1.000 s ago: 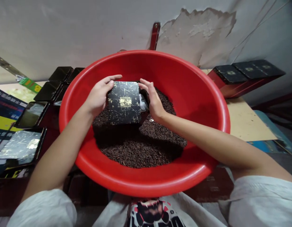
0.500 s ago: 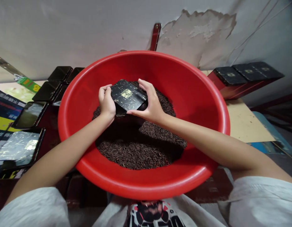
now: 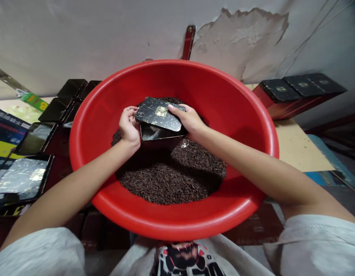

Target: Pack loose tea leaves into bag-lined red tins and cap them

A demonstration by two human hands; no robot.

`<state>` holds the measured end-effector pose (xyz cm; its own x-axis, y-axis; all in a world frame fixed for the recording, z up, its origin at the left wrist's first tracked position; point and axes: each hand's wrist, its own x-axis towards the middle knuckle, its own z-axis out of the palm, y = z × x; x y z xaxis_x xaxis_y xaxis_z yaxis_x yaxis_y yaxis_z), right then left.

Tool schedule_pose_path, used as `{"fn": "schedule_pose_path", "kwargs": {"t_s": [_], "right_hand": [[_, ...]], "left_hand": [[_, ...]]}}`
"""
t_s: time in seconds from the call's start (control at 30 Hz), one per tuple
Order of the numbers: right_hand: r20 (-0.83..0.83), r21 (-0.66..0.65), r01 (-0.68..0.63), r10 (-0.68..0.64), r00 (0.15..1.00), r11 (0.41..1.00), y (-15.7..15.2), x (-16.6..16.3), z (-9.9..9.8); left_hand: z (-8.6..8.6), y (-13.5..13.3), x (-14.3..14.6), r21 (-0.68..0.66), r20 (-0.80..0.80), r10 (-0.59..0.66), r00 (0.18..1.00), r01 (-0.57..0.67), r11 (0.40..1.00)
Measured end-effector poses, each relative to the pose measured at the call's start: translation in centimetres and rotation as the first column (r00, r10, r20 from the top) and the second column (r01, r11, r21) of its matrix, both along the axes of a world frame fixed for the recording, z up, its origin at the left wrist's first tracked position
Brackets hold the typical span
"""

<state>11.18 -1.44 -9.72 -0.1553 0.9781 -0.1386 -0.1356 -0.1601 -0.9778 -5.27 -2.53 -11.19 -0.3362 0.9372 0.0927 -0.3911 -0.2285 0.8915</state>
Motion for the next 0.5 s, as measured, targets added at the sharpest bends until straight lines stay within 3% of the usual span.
{"fn": "schedule_pose_path", "kwargs": {"t_s": [0.17, 0.37, 0.5], "right_hand": [[-0.06, 0.021, -0.119, 0.12, 0.991, 0.993, 1.0, 0.8, 0.6], [-0.079, -0.004, -0.234, 0.233, 0.969, 0.972, 1.4, 1.3, 0.1], [-0.056, -0.021, -0.236, 0.235, 0.97, 0.971, 1.3, 1.2, 0.1]], "left_hand": [[0.1, -0.4, 0.5, 0.101, -0.088, -0.054, 0.995, 0.063, 0.993], [0.5, -0.2, -0.5, 0.031, -0.09, -0.147, 0.985, 0.15, 0.988], [1.2, -0.5, -0.4, -0.01, -0.075, -0.21, 0.975, 0.21, 0.978]]}}
